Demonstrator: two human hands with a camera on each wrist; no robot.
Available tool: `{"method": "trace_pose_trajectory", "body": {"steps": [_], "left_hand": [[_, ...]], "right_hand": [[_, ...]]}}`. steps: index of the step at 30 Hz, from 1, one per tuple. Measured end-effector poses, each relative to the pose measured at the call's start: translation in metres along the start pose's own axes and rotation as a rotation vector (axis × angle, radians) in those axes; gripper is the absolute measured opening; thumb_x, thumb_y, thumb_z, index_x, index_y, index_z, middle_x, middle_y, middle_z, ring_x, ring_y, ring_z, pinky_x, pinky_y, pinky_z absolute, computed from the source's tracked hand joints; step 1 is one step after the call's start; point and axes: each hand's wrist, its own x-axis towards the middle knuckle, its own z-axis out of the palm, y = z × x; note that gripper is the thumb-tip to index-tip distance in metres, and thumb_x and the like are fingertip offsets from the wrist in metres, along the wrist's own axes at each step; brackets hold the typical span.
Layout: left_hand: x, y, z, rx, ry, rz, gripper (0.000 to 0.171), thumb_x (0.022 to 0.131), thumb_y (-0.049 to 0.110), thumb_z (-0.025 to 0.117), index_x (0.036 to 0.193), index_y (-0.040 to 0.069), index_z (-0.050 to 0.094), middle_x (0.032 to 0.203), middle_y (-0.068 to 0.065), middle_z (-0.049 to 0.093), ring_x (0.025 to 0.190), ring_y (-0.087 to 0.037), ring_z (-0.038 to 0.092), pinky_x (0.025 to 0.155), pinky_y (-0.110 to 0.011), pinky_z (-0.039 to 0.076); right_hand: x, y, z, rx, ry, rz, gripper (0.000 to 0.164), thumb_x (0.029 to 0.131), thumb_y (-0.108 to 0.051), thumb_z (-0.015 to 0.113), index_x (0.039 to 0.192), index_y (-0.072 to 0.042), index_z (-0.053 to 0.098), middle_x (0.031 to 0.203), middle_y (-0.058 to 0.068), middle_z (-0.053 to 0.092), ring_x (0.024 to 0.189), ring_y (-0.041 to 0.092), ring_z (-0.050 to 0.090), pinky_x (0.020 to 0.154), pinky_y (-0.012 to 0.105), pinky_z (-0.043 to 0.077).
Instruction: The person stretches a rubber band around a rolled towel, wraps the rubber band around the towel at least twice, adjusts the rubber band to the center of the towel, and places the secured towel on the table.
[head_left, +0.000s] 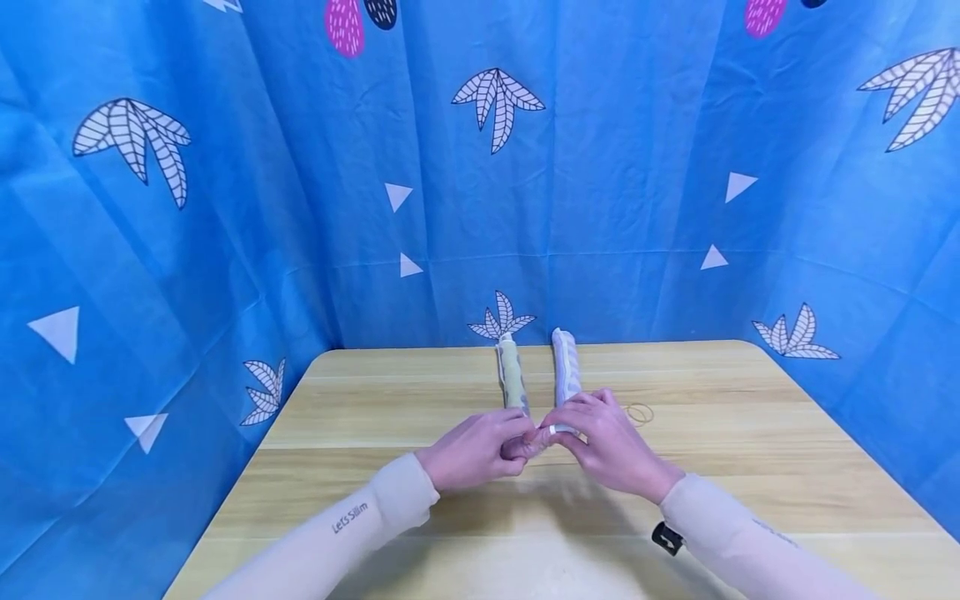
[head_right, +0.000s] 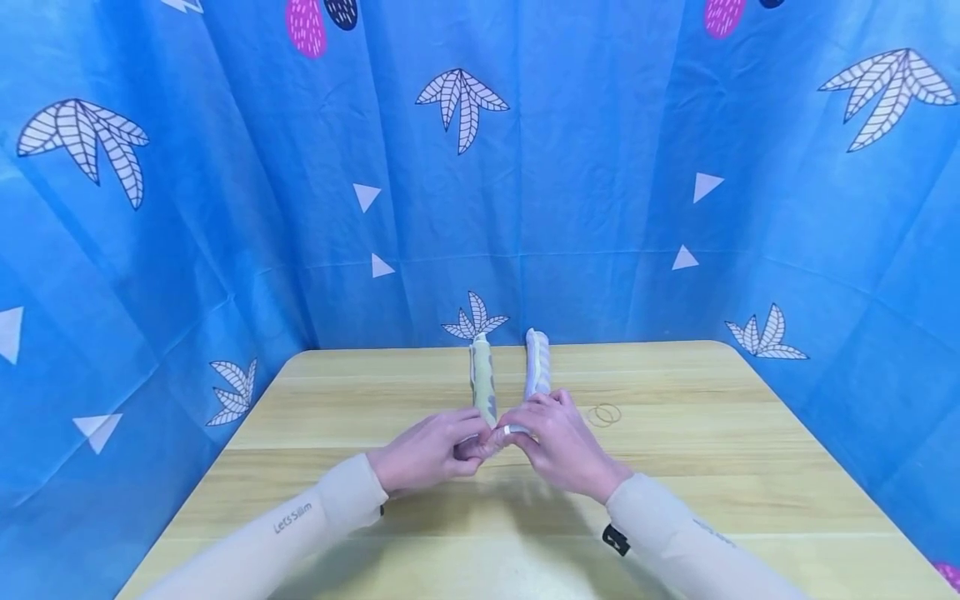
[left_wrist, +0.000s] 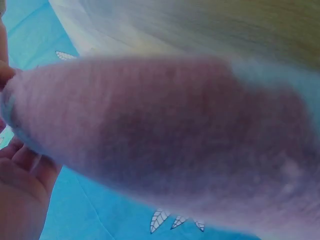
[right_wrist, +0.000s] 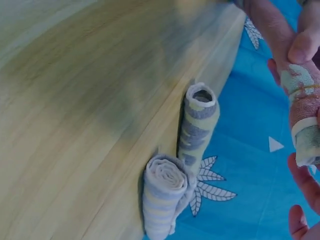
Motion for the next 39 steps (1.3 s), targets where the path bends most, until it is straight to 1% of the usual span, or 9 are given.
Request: {"method": "trace_pose_trajectory", "body": {"steps": [3,8,14,17,21,25,29,32,39], "left_hand": [[-0.003,-0.002,0.002,0.093,0.053,0.004,0.016,0.091,0.031,0.072,0.093,0.025,0.058,0.082,0.014,0.049,0.066,0.002,0.046,0.055,-0.011,0.036],[-0.010,-0.004,0.003,0.215,0.089,-0.029,0.026,0.090,0.051,0.070,0.097,0.028,0.060,0.080,0.017,0.051,0.062,0.002,0.044,0.051,-0.014,0.032],[-0.011,-0.004,0.005,0.104,0.049,-0.115,0.019,0.091,0.034,0.072,0.106,0.028,0.062,0.080,0.017,0.058,0.064,0.001,0.049,0.053,-0.016,0.037],[-0.009,-0.003,0.002,-0.027,-0.006,-0.193,0.025,0.092,0.034,0.071,0.115,0.032,0.062,0.086,0.016,0.062,0.069,-0.002,0.053,0.059,-0.019,0.044],[-0.009,-0.006,-0.002,-0.233,-0.074,-0.300,0.024,0.095,0.040,0.068,0.118,0.038,0.059,0.095,0.016,0.065,0.080,-0.003,0.060,0.071,-0.023,0.051],[-0.011,-0.011,-0.004,-0.425,-0.112,-0.334,0.020,0.096,0.046,0.064,0.115,0.041,0.058,0.098,0.013,0.068,0.083,-0.009,0.063,0.073,-0.028,0.053],[-0.012,-0.012,-0.005,-0.520,-0.131,-0.341,0.019,0.097,0.051,0.062,0.113,0.042,0.059,0.096,0.009,0.067,0.080,-0.012,0.061,0.068,-0.030,0.052],[-0.012,-0.010,-0.004,-0.469,-0.099,-0.307,0.024,0.096,0.044,0.066,0.118,0.042,0.057,0.099,0.009,0.067,0.079,-0.010,0.061,0.069,-0.028,0.052],[-0.010,-0.003,0.002,-0.094,0.051,-0.166,0.044,0.095,0.037,0.070,0.136,0.036,0.055,0.120,0.011,0.069,0.093,-0.005,0.063,0.079,-0.026,0.052]], "right_hand": [[0.002,0.003,-0.001,0.036,0.012,0.047,0.024,0.084,-0.014,0.079,0.106,-0.022,0.075,0.101,-0.012,0.075,0.097,0.011,0.063,0.083,0.036,0.035],[0.001,0.007,-0.005,0.118,0.019,0.219,0.020,0.085,-0.012,0.078,0.105,-0.017,0.077,0.100,-0.006,0.076,0.098,0.015,0.065,0.088,0.038,0.035],[-0.001,0.008,-0.006,0.238,-0.042,0.336,0.020,0.090,-0.014,0.074,0.109,-0.019,0.076,0.107,-0.004,0.076,0.102,0.019,0.067,0.094,0.050,0.041],[-0.004,0.010,-0.007,0.253,-0.052,0.293,0.023,0.091,-0.016,0.073,0.114,-0.022,0.075,0.111,-0.007,0.075,0.105,0.018,0.067,0.094,0.050,0.042],[-0.009,0.013,-0.008,0.182,-0.074,0.147,0.034,0.092,-0.017,0.072,0.125,-0.026,0.070,0.124,-0.007,0.070,0.115,0.019,0.062,0.092,0.046,0.042],[-0.012,0.014,-0.007,0.051,-0.091,-0.020,0.048,0.085,-0.020,0.079,0.131,-0.026,0.066,0.131,-0.003,0.067,0.121,0.023,0.059,0.092,0.045,0.043],[-0.010,0.015,-0.003,-0.029,-0.052,-0.114,0.053,0.077,-0.017,0.085,0.127,-0.024,0.068,0.122,-0.005,0.070,0.114,0.021,0.062,0.089,0.041,0.042],[-0.007,0.016,0.001,-0.032,-0.011,-0.109,0.048,0.077,-0.015,0.085,0.122,-0.022,0.070,0.116,-0.009,0.072,0.109,0.019,0.063,0.086,0.037,0.038],[-0.003,0.014,0.004,-0.022,0.026,-0.047,0.040,0.079,-0.018,0.084,0.117,-0.020,0.073,0.114,-0.007,0.074,0.106,0.018,0.066,0.086,0.036,0.035]]}}
